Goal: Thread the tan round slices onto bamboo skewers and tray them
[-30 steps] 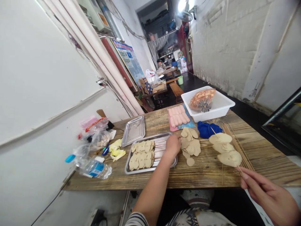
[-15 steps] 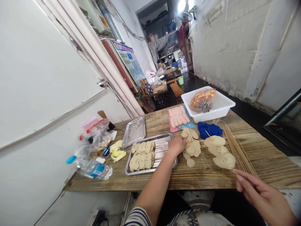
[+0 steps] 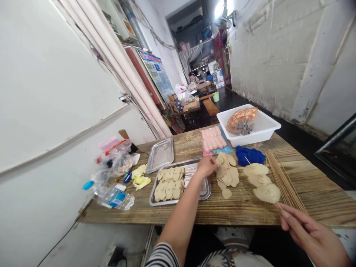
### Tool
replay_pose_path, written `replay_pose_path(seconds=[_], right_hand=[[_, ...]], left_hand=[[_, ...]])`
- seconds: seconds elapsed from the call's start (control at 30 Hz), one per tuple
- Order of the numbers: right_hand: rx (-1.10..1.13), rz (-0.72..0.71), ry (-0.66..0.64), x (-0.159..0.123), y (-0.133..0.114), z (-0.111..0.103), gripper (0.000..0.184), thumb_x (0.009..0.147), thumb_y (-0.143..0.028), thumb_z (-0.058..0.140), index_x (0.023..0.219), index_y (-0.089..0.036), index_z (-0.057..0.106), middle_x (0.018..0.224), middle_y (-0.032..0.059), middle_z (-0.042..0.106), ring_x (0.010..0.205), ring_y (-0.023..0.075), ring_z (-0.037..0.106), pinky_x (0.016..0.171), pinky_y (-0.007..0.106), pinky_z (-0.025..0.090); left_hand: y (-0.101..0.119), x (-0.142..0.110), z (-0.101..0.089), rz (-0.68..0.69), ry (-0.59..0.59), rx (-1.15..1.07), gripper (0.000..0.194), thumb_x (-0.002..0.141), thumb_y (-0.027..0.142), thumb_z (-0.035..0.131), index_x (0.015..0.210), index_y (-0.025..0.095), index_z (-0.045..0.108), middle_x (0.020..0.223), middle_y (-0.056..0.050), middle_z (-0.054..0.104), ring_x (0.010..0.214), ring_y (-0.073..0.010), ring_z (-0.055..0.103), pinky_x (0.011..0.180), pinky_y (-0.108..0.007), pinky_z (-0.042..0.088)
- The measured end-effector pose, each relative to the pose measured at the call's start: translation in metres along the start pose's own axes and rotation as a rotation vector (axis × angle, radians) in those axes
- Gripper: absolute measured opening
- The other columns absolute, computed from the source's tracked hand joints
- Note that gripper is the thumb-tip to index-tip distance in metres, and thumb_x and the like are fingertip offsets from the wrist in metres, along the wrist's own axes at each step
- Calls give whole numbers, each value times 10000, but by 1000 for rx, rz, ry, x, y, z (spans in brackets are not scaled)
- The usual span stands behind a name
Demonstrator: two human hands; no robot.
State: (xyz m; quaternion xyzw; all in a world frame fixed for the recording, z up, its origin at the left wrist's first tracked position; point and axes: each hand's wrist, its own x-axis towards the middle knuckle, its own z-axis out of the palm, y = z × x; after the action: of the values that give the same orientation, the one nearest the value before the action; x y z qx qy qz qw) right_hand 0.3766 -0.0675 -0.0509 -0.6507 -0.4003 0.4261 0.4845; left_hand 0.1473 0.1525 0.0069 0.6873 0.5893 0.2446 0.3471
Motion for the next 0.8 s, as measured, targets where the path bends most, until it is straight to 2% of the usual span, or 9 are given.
replay_pose_path(seconds=[0.13, 0.27, 0.47, 0.53, 0.63, 0.8], right_hand=[[6, -12, -32, -5, -3, 6, 533, 731, -543, 533, 1101, -163, 583, 592, -29, 544, 423, 90, 379, 392, 210, 323], [-15, -41, -124, -13, -10, 22, 463, 736, -505, 543, 1036, -164, 631, 572, -25, 553, 440, 98, 422, 430, 209, 366], [-27, -113, -226, -22, -21, 41, 367, 745, -457, 531, 903, -174, 702, 526, -11, 558, 501, 134, 518, 515, 223, 428], [-30, -117, -239, -23, -21, 42, 372, 754, -452, 522, 913, -168, 701, 535, -7, 563, 535, 144, 542, 552, 229, 441], [-40, -101, -247, -22, -19, 42, 391, 757, -451, 518, 950, -158, 691, 547, -12, 551, 500, 130, 506, 505, 220, 420], [-38, -80, -262, -22, -24, 42, 392, 756, -453, 523, 958, -161, 689, 544, -24, 531, 442, 106, 425, 443, 214, 368]], left_hand=[[6, -8, -11, -18, -7, -253, 185, 621, 219, 660, 640, 169, 483, 561, 52, 500, 570, -92, 509, 632, -252, 447], [8, -20, -10, -79, -48, -494, 194, 686, 189, 618, 752, 174, 436, 580, 51, 511, 587, -104, 570, 660, -314, 504], [-3, -38, 4, -173, -98, -1177, 330, 603, 124, 713, 870, 139, 519, 763, -16, 619, 699, -111, 619, 801, -332, 496], [-5, -43, 7, -167, -64, -1249, 299, 601, 136, 726, 824, 133, 527, 749, -16, 620, 703, -117, 620, 798, -337, 498], [-3, -50, 8, -155, 0, -1291, 291, 596, 143, 736, 780, 139, 511, 703, 4, 606, 694, -124, 617, 787, -361, 503], [5, -60, 6, -117, 60, -1269, 347, 571, 140, 752, 845, 139, 540, 737, -9, 617, 720, -128, 612, 795, -370, 497]])
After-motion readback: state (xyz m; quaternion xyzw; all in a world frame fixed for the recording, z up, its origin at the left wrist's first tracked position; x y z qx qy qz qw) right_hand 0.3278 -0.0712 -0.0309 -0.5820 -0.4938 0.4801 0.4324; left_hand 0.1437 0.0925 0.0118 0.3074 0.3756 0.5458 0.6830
